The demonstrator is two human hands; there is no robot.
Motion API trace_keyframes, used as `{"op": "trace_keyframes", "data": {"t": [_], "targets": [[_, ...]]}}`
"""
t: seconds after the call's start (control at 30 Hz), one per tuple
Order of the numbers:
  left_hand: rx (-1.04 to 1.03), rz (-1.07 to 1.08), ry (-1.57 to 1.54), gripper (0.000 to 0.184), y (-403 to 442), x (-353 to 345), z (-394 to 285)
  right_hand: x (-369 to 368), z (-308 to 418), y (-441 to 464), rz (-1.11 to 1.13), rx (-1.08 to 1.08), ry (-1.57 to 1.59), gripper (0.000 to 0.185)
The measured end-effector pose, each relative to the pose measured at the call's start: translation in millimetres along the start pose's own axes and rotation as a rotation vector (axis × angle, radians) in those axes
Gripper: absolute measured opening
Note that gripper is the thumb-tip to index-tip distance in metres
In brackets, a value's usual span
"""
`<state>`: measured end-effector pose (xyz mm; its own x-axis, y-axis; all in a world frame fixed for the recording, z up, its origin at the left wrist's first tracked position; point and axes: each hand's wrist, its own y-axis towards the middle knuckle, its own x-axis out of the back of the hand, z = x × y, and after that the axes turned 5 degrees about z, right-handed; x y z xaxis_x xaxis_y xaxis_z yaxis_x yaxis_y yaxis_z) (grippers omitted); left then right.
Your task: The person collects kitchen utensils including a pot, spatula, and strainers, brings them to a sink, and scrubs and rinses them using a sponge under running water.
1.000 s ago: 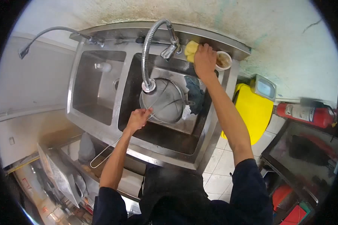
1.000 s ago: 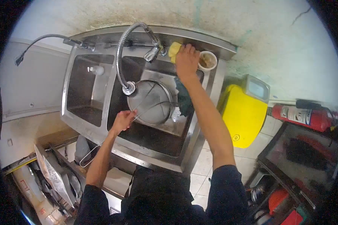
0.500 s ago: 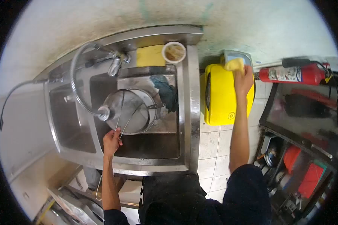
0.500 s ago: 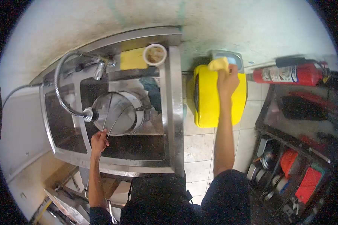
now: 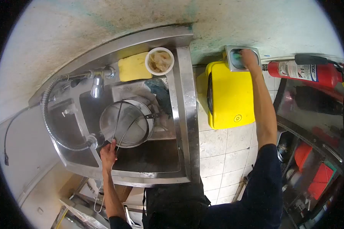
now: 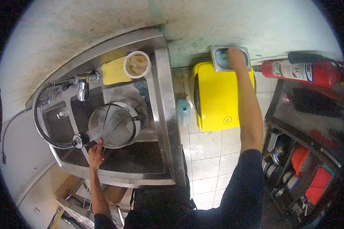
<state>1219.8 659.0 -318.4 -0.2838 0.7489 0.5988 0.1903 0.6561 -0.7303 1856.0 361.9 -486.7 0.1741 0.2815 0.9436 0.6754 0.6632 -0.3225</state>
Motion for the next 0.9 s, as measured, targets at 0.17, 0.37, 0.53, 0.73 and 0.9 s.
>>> {"op": "trace_keyframes", "data": {"t": [0.17, 0.37, 0.53, 0.73, 0.9], "targets": [[-0.027, -0.116, 0.069, 0.062, -2.3, 2.9, -2.4, 64.0, 18.0, -40.7, -0.225, -0.138, 0.035, 0.016], [-0.036, -0.192, 0.238, 0.060, -11.6, 12.6, -2.6, 131.3, 44.9, -104.9, -0.171, -0.365, 1.507, 0.031], [-0.077, -0.176, 0.227, 0.060, -22.2, 14.7, -9.5, 154.5, 226.9, -204.9, -0.043, 0.021, 1.526, 0.036], [-0.186, -0.202, 0.224, 0.057, -32.4, 18.6, -5.5, 111.6, 511.7, -216.8, -0.238, 0.491, 1.287, 0.036], [-0.304, -0.324, 0.384, 0.051, -42.0, 48.7, 18.9, 104.2, 567.5, -192.1, -0.123, 0.940, 1.081, 0.035]]}}
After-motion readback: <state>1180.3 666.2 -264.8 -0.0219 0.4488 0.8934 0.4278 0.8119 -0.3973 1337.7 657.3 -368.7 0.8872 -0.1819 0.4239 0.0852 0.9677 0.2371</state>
